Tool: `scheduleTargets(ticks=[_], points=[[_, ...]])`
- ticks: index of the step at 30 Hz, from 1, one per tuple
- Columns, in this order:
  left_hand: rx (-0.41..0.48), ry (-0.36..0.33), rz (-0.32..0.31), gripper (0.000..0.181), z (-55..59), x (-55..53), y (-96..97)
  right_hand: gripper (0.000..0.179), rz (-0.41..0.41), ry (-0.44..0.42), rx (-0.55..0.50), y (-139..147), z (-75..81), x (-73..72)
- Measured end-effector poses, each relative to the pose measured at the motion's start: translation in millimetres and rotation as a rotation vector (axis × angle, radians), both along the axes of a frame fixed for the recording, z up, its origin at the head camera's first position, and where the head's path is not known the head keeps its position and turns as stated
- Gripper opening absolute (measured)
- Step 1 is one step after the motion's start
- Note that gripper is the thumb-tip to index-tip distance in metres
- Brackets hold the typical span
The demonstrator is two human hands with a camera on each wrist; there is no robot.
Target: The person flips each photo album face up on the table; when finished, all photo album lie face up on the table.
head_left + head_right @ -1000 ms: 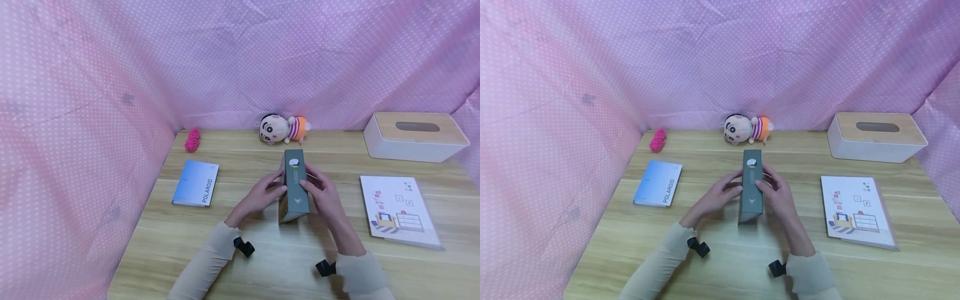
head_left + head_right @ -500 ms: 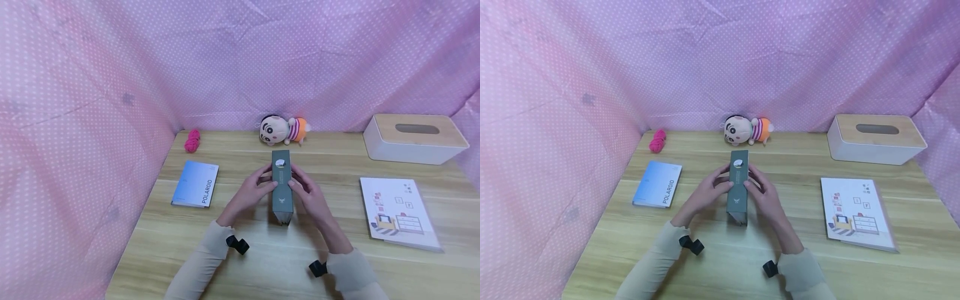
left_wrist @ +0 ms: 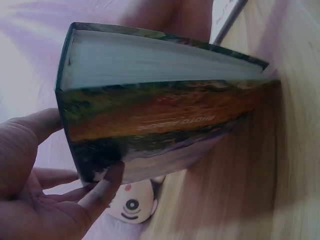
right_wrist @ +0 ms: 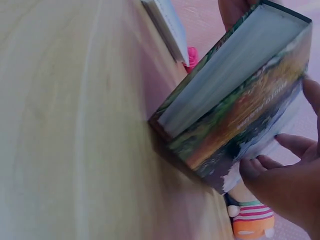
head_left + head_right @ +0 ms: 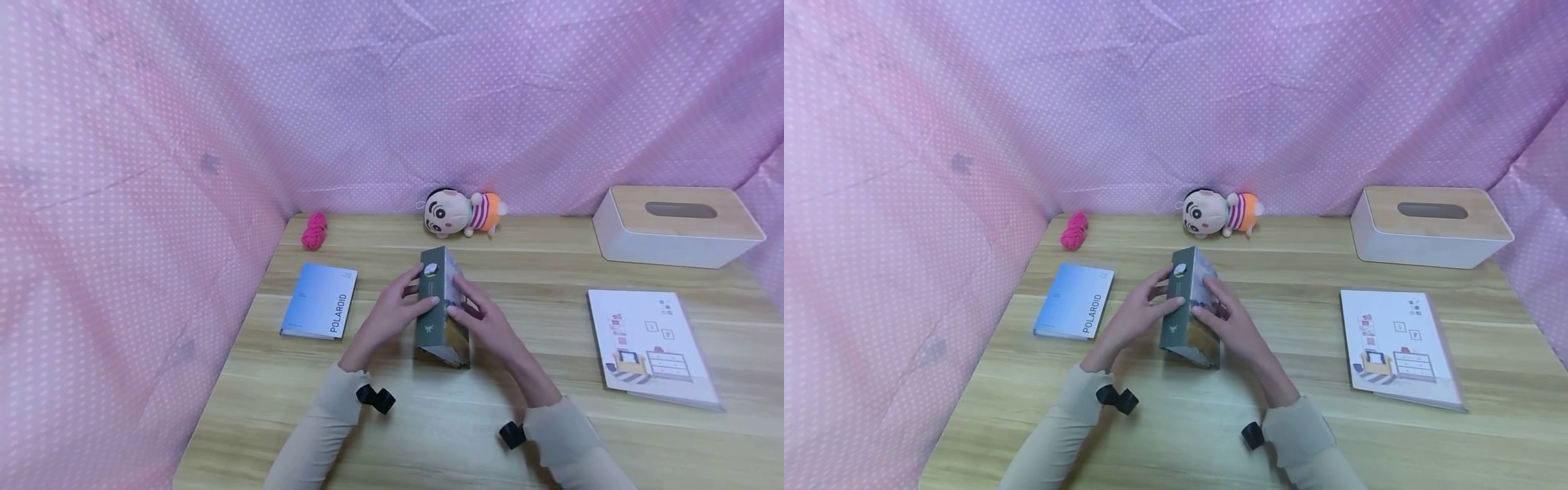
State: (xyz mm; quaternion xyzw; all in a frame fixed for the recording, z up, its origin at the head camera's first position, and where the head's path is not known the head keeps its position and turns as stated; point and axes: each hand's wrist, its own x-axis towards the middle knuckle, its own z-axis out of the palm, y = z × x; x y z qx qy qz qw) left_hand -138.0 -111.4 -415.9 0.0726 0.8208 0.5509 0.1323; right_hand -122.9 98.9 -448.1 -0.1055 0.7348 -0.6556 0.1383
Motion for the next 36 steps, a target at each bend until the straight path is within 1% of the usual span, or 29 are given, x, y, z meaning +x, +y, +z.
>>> scheduleTargets(ticks=[3, 5, 7, 11, 14, 17, 21, 24, 28, 30, 31, 36], points=[[-0.087, 0.01, 0.0, 0.074, 0.0, 0.2, -7.9, 0.067, 0.04, -0.031, 0.095, -1.5, -5.0, -1.0], [-0.117, 0.015, -0.007, 0.072, -0.3, -0.1, -13.2, 0.071, 0.056, -0.044, 0.159, -2.8, -7.9, -1.2], [-0.143, 0.015, -0.012, 0.069, -0.5, -0.8, -18.6, 0.075, 0.071, -0.038, 0.217, -4.1, -10.3, -1.3], [-0.164, 0.006, -0.017, 0.065, -1.3, -1.8, -28.8, 0.08, 0.092, 0.004, 0.34, -6.4, -13.3, -1.5], [-0.171, 0.004, -0.03, 0.063, -3.5, -3.6, -34.1, 0.081, 0.09, 0.023, 0.405, -7.7, -14.1, -1.8], [-0.149, -0.019, -0.04, 0.061, -7.5, -5.7, -37.7, 0.082, 0.091, 0.041, 0.464, -8.5, -14.9, -2.4], [-0.134, -0.062, -0.035, 0.06, -15.0, -6.6, -41.7, 0.078, 0.091, 0.071, 0.526, -10.1, -16.2, -3.0], [-0.137, -0.076, -0.043, 0.06, -23.3, -7.7, -44.0, 0.076, 0.09, 0.089, 0.555, -11.5, -16.5, -2.4], [-0.111, -0.093, -0.058, 0.061, -31.2, -10.0, -45.0, 0.074, 0.083, 0.088, 0.577, -12.8, -15.7, -1.1], [-0.099, -0.102, -0.06, 0.061, -32.5, -11.0, -45.1, 0.073, 0.079, 0.084, 0.578, -12.9, -15.2, -1.1], [-0.102, -0.103, -0.061, 0.061, -32.9, -11.4, -45.4, 0.073, 0.073, 0.077, 0.576, -12.7, -15.0, -1.0], [-0.125, -0.101, -0.061, 0.061, -32.4, -11.7, -47.1, 0.075, 0.078, 0.099, 0.583, -10.6, -15.1, -1.6]])
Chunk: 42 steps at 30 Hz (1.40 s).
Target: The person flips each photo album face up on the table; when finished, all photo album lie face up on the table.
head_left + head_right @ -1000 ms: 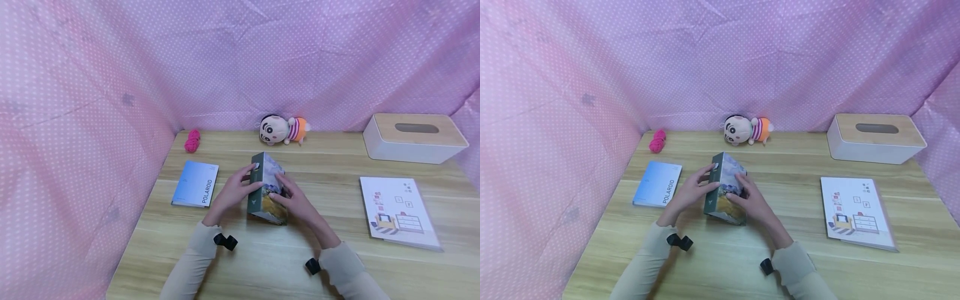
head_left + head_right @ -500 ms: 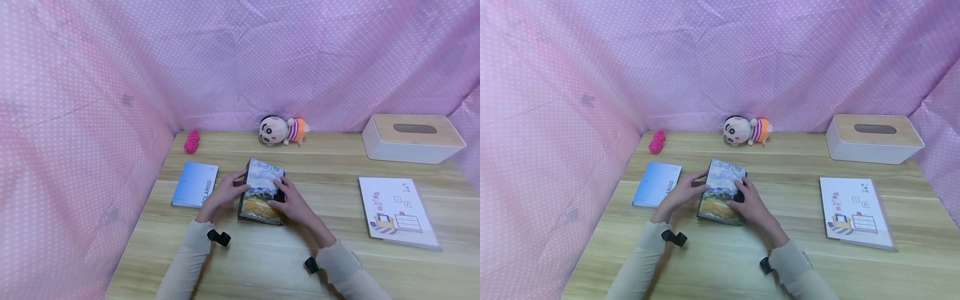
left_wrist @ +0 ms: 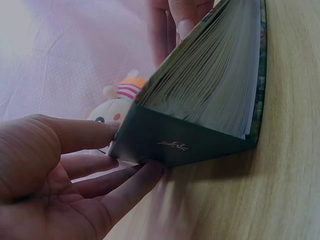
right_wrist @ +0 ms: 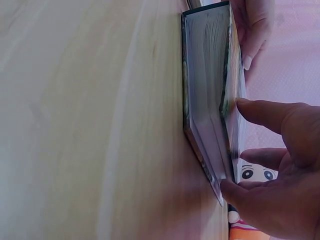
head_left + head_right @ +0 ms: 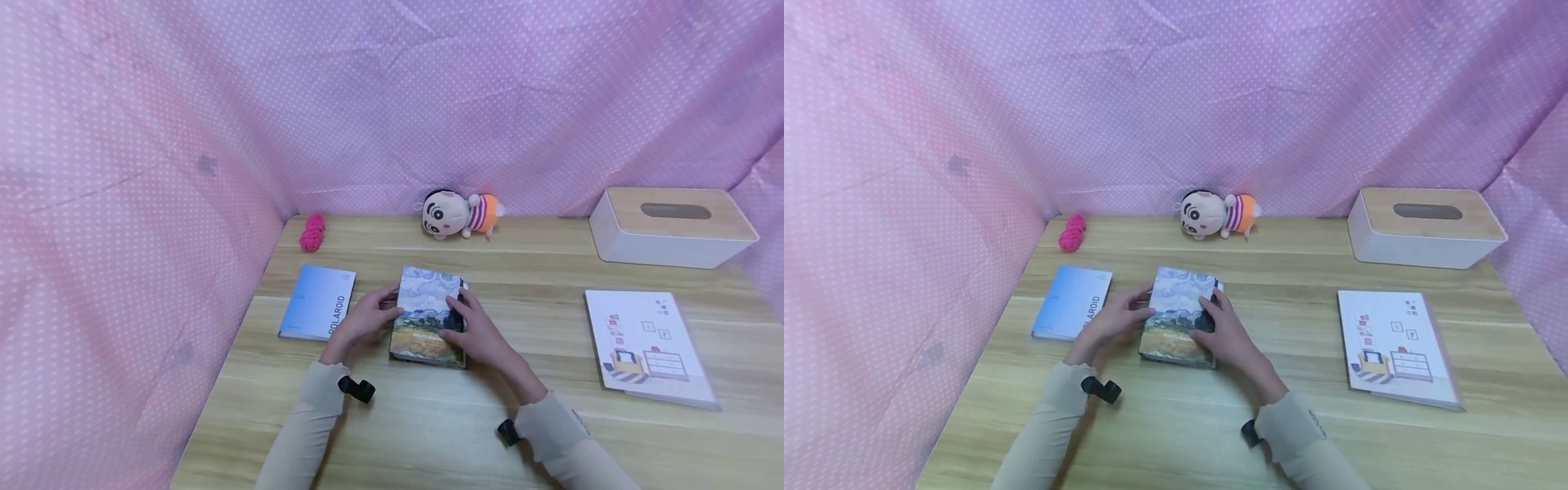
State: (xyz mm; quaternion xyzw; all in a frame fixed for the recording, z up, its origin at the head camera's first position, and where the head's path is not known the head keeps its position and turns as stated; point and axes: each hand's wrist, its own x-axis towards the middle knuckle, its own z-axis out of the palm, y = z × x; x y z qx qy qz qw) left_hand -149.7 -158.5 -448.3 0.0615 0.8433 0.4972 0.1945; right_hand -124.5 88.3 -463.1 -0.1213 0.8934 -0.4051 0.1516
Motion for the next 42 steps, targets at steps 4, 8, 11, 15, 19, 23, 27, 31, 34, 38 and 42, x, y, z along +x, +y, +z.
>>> scheduleTargets(ticks=[4, 8, 11, 15, 19, 23, 27, 31, 34, 38, 42], points=[[-0.024, 0.016, -0.004, 0.061, 3.3, -0.1, 2.2, 0.074, 0.009, 0.014, -0.004, 2.5, 0.7, 0.2], [-0.102, 0.055, -0.03, 0.06, 6.9, -1.1, 6.4, 0.073, 0.011, 0.01, -0.009, 5.2, 2.0, 1.1], [-0.187, 0.1, -0.043, 0.056, 11.4, -1.2, 11.5, 0.071, 0.011, 0.01, -0.004, 8.6, 3.1, 1.5], [-0.3, 0.155, -0.009, 0.058, 20.2, -0.4, 22.4, 0.067, 0.008, 0.023, -0.027, 16.8, 7.1, 0.8], [-0.412, 0.243, 0.035, 0.064, 29.3, 1.0, 38.0, 0.06, 0.007, 0.045, -0.104, 29.7, 15.2, 0.7], [-0.467, 0.351, 0.039, 0.063, 36.6, 1.2, 56.7, 0.052, 0.028, 0.075, -0.135, 50.9, 22.6, 0.2], [-0.46, 0.408, 0.006, 0.058, 42.1, -0.4, 76.1, 0.047, 0.041, 0.076, -0.092, 78.7, 29.4, -0.4], [-0.424, 0.436, -0.043, 0.054, 45.3, -2.9, 99.4, 0.047, 0.019, 0.09, -0.053, 108.5, 36.7, 1.1], [-0.392, 0.436, -0.077, 0.053, 45.3, -3.7, 118.7, 0.049, -0.007, 0.109, -0.045, 130.3, 41.7, 4.4], [-0.357, 0.418, -0.105, 0.054, 41.5, -2.4, 142.1, 0.051, -0.045, 0.13, -0.027, 158.9, 46.4, 11.1], [-0.308, 0.386, -0.117, 0.054, 35.9, 1.3, 163.8, 0.054, -0.096, 0.149, 0.019, 187.5, 47.9, 19.3]])
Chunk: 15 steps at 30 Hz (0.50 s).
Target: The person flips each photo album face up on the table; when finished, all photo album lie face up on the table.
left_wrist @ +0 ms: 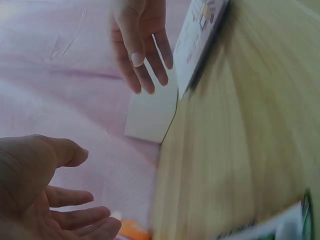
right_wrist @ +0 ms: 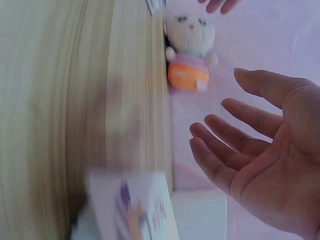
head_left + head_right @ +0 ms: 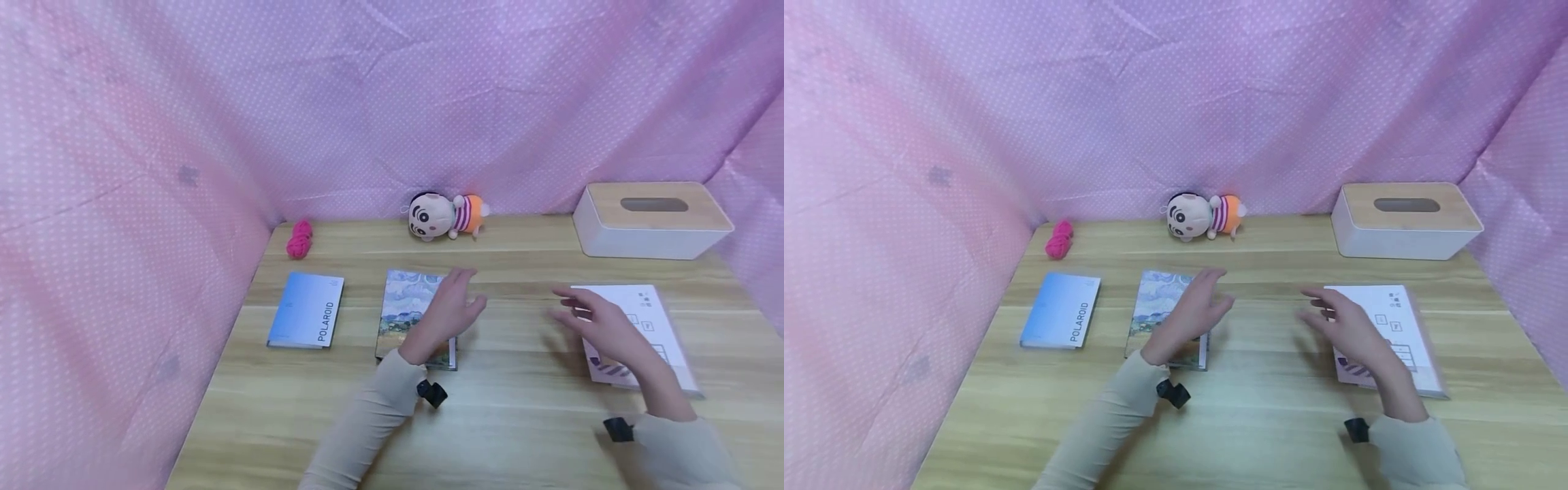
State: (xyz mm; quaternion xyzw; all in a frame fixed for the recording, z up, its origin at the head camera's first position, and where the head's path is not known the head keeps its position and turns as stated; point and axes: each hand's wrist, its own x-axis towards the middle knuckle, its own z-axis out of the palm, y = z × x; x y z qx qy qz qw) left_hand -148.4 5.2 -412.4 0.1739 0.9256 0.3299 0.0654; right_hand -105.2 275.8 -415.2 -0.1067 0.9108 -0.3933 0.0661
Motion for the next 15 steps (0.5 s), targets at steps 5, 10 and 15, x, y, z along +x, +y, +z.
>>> scheduleTargets(ticks=[5, 10, 15], points=[[0.027, -0.035, -0.02, 0.056, -11.4, 5.4, 29.6, 0.054, -0.079, 0.018, 0.059, 37.2, -3.6, 11.2], [0.061, -0.085, -0.031, 0.056, -24.9, 10.9, 59.7, 0.054, -0.145, 0.036, 0.093, 70.8, -10.6, 21.7], [0.088, -0.153, -0.027, 0.056, -32.5, 16.2, 86.7, 0.061, -0.203, 0.016, 0.109, 93.2, -16.9, 25.6]])
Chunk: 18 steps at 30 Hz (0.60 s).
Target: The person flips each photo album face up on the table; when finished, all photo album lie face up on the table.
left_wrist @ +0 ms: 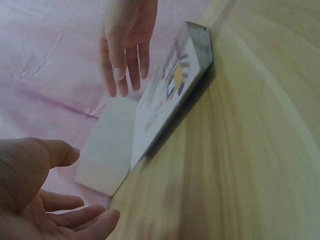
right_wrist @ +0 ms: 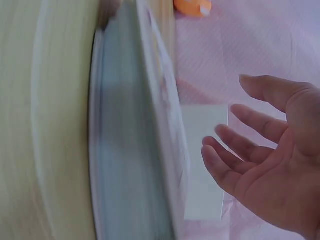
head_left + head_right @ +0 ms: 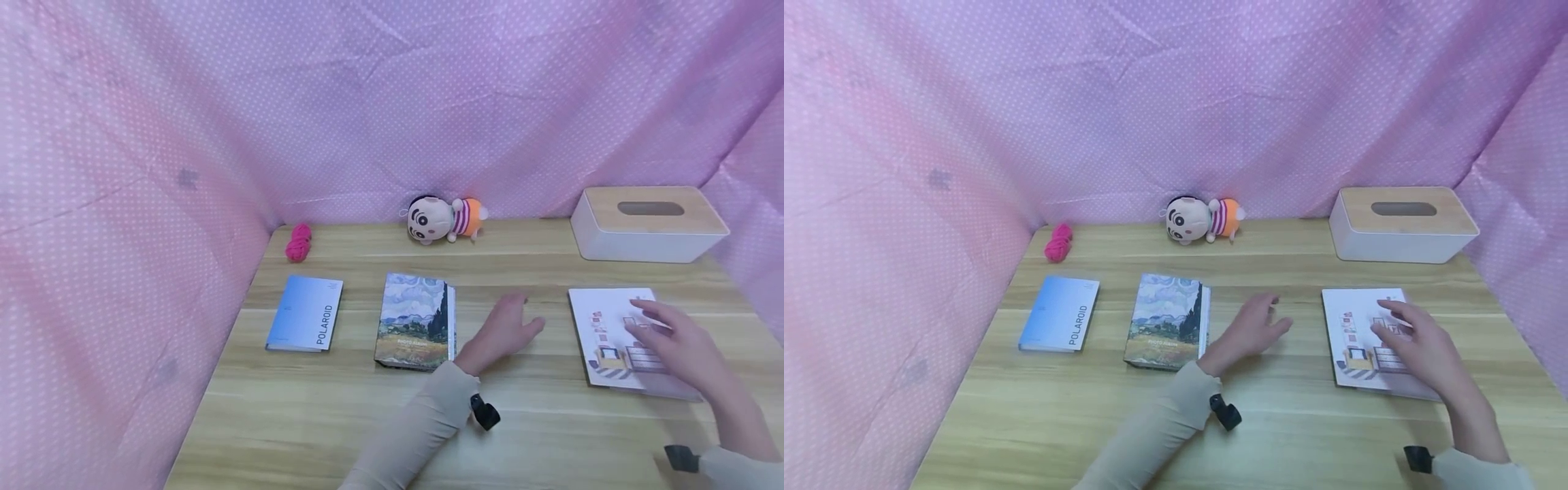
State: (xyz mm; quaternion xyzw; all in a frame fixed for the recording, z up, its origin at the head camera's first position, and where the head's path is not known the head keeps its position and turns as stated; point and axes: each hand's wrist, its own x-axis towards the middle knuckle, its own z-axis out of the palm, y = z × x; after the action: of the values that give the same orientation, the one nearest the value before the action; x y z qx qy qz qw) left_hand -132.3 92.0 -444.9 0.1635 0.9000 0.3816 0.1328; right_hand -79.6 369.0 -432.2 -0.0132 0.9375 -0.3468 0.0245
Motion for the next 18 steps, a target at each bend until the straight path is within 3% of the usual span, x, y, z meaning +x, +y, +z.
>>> scheduleTargets(ticks=[8, 12, 15, 18], points=[[0.003, -0.184, 0.028, 0.06, -6.4, 15.0, 37.4, 0.074, -0.06, -0.044, 0.003, 21.2, -9.2, -0.9], [-0.049, -0.192, 0.034, 0.055, -11.0, 17.7, 52.2, 0.084, -0.083, -0.105, 0.03, 29.8, -15.9, -1.4], [-0.059, -0.188, 0.049, 0.043, -11.5, 17.3, 61.0, 0.087, -0.074, -0.144, 0.066, 34.4, -21.7, -1.8], [-0.051, -0.193, 0.027, 0.029, -11.2, 18.4, 68.7, 0.087, -0.066, -0.152, 0.105, 37.4, -26.7, -2.3]])
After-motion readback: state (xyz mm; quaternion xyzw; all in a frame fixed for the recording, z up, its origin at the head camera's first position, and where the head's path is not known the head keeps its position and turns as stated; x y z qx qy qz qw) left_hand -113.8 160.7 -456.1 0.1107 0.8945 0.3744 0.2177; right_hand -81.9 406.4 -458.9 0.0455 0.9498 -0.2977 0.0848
